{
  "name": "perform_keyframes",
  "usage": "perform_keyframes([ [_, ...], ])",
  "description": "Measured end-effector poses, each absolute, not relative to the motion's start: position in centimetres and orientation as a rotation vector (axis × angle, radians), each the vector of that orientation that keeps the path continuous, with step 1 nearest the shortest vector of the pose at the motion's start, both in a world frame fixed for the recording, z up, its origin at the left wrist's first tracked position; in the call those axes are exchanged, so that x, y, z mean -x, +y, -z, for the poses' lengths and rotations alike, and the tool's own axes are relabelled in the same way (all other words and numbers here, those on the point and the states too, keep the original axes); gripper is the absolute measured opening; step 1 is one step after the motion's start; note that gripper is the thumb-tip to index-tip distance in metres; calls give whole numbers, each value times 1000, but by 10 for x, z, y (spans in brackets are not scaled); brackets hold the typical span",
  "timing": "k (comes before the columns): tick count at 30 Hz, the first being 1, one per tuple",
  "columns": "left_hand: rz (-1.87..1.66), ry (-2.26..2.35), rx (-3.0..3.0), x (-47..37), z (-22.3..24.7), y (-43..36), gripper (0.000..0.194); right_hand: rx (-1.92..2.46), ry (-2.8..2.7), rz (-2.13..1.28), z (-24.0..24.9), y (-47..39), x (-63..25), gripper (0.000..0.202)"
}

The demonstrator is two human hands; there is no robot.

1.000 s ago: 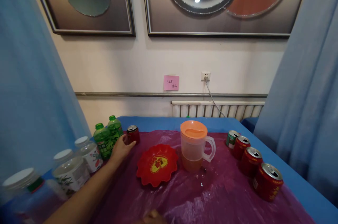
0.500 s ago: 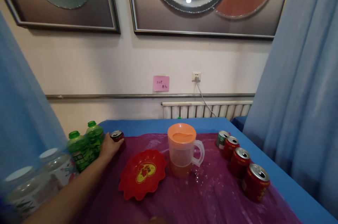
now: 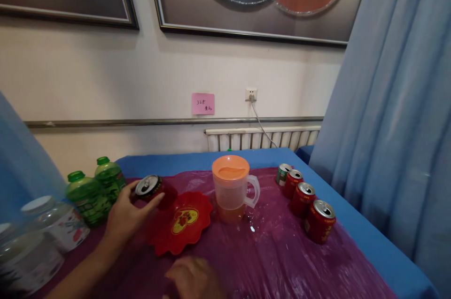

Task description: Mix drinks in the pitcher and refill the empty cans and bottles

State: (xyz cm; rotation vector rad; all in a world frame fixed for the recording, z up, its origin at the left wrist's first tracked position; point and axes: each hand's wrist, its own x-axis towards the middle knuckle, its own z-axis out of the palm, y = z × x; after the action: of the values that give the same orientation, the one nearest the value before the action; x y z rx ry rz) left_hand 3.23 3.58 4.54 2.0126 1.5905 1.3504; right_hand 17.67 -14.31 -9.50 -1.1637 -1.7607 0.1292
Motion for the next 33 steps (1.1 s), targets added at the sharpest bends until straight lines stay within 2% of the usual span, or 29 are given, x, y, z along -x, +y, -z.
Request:
perform_keyframes([
  [3, -1215, 1393, -2051, -44, -48, -15, 75, 1280, -1579, -172, 71, -153, -189, 76],
  [6, -1109, 1177, -2078, -58, -44, -54, 75, 1363, -1361, -189, 54, -158, -189, 99],
  [8, -1096, 1064, -2071, -67, -36, -71, 71, 1363, -1266, -243, 49, -159, -184, 99],
  [11, -1088, 971, -2038, -73, -19, -84, 65, 1343, -1194, -370, 53, -159, -180, 85],
  [16, -795, 759, -1837, -58, 0, -75, 76, 1212, -1039, -646, 58, -166, -193, 71],
  [19, -667, 639, -1736, -49, -1, -68, 77, 896, -1094, -928, 45, -174, -207, 77],
  [22, -625, 568, -1751, -49, -6, -69, 83, 744, -1118, -1058, 35, -179, -213, 79],
  [30, -564, 486, -1785, -57, -10, -72, 96, 781, -1130, -1095, 26, -183, -216, 83],
  [33, -495, 431, -1832, -54, -13, -70, 92, 859, -1173, -1105, 20, -183, -222, 91],
])
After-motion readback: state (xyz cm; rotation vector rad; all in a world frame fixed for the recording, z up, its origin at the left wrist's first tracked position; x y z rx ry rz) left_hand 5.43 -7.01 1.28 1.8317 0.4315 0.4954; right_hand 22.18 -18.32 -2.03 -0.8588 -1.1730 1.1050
